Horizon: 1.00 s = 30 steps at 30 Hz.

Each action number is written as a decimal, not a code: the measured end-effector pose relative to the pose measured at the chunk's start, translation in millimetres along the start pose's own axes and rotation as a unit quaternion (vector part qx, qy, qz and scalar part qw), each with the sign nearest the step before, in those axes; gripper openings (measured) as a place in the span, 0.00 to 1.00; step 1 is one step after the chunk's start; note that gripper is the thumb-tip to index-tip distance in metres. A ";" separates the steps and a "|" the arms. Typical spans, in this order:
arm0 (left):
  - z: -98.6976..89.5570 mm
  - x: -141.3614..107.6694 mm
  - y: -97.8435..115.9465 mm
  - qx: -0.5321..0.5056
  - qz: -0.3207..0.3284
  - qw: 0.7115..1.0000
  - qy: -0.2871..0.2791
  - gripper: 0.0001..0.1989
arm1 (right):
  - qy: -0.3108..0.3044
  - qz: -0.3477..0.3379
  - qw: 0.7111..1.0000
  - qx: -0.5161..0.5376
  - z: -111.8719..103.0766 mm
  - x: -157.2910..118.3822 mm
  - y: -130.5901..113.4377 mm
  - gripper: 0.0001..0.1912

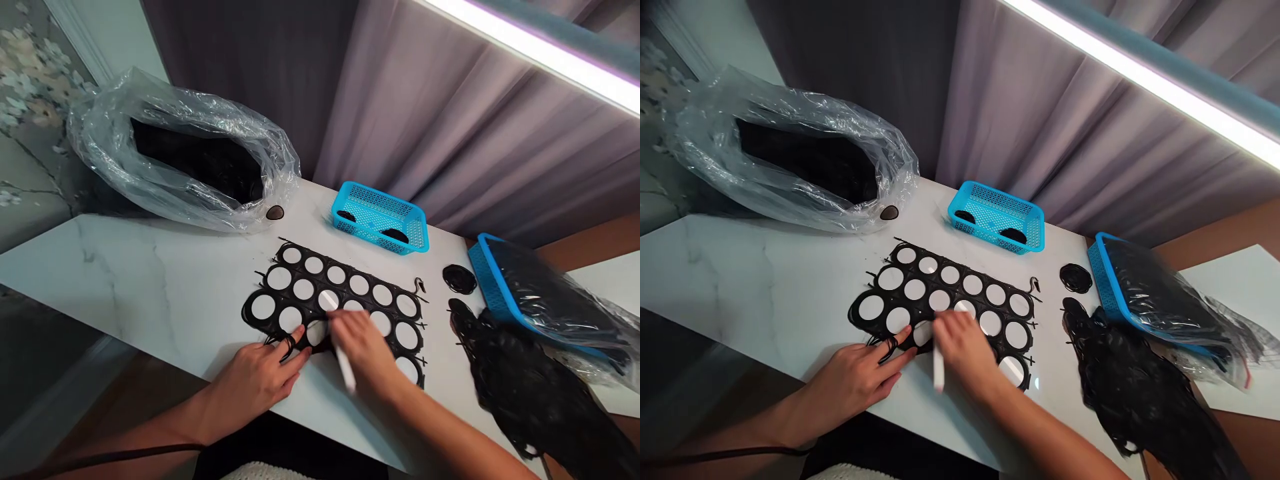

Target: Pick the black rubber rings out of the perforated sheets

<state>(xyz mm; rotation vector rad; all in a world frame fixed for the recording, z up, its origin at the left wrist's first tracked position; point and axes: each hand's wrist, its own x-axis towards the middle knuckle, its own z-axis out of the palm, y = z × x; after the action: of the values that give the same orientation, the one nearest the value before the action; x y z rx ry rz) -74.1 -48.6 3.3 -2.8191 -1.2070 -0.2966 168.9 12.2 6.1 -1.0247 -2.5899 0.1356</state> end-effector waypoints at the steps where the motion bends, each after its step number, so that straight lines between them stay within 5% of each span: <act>1: -0.4 -0.4 -0.5 0.000 0.000 1.000 -0.001 0.22 | 0.011 0.051 0.998 -0.022 -4.7 5.2 17.2 0.08; 3: -1.9 -0.4 -1.8 -0.005 -0.002 1.000 -0.002 0.22 | 0.048 0.173 0.983 -0.044 -12.5 14.9 50.5 0.09; 6: -6.1 6.9 -5.1 -0.041 -0.022 0.999 -0.013 0.19 | 0.060 0.257 0.961 0.086 -16.7 24.0 73.7 0.07; 10: -8.3 32.5 -10.3 -0.050 -0.075 0.996 -0.017 0.21 | 0.004 0.245 0.920 0.304 -8.6 26.7 51.0 0.07; 14: 0.9 52.4 -12.3 0.009 -0.075 0.996 -0.041 0.23 | -0.015 0.228 0.902 0.366 1.4 26.2 28.9 0.07; 23: 10.2 49.4 -11.7 0.021 -0.068 0.996 -0.048 0.22 | -0.020 0.203 0.903 0.377 2.2 23.2 31.6 0.07; 30: 10.9 50.1 -12.4 0.020 -0.075 0.996 -0.045 0.22 | -0.015 0.097 0.973 0.208 10.7 16.5 19.7 0.09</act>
<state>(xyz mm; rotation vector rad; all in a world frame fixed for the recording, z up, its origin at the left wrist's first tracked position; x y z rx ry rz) -47.6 -3.0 2.4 -2.7393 -1.4310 -0.1519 166.7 38.3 -3.4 -1.1122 -2.3332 0.7143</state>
